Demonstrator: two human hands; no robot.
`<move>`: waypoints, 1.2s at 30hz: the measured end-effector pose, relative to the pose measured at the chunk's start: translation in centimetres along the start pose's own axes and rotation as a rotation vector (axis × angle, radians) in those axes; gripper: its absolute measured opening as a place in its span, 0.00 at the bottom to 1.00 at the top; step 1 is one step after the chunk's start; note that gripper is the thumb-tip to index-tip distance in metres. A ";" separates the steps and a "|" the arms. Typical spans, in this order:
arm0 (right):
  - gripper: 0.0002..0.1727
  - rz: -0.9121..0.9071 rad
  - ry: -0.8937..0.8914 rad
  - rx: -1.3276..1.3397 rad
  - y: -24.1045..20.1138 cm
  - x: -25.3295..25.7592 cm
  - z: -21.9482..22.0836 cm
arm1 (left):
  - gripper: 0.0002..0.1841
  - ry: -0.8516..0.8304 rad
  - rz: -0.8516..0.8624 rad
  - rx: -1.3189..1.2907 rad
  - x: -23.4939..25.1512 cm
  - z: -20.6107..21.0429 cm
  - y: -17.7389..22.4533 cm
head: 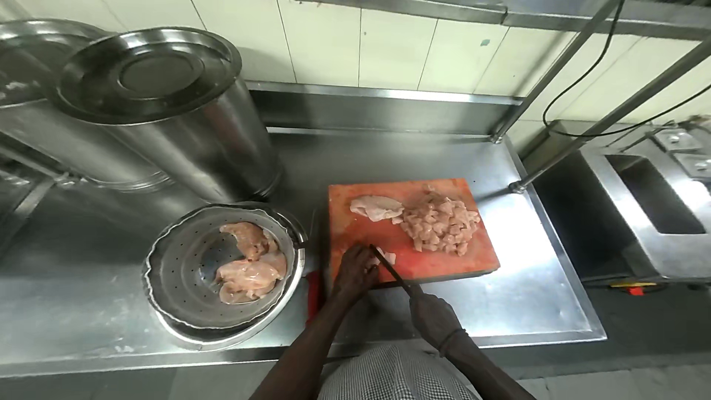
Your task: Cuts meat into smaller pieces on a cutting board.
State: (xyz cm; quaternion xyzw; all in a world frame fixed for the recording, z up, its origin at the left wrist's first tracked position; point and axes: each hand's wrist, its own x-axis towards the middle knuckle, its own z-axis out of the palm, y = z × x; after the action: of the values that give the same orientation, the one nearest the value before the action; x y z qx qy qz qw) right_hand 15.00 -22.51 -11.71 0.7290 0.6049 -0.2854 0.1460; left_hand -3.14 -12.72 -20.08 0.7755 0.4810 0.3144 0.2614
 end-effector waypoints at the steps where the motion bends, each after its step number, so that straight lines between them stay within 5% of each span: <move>1: 0.21 -0.001 -0.005 -0.010 -0.2 0.1 0.1 | 0.12 0.001 0.010 0.017 0.0 0.1 -0.1; 10: 0.18 -0.044 0.030 0.016 -3.0 3.8 0.9 | 0.08 0.027 0.066 0.050 0.4 0.5 -0.4; 14: 0.23 -0.049 -0.026 0.042 -0.6 2.3 2.4 | 0.06 0.086 -0.006 0.053 0.4 0.9 0.1; 21: 0.21 0.019 -0.117 0.009 2.9 -1.5 2.9 | 0.23 0.014 -0.089 -0.084 -1.5 -1.7 0.6; 36: 0.21 -0.061 -0.030 -0.070 -2.0 0.5 0.5 | 0.08 0.065 -0.003 0.071 -1.6 -0.4 -0.7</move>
State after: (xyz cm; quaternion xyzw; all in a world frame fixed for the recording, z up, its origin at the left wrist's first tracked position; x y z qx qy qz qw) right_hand 13.01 -21.95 -12.15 0.7004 0.6340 -0.2793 0.1715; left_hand -4.40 -13.81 -20.66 0.7729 0.5012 0.3219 0.2186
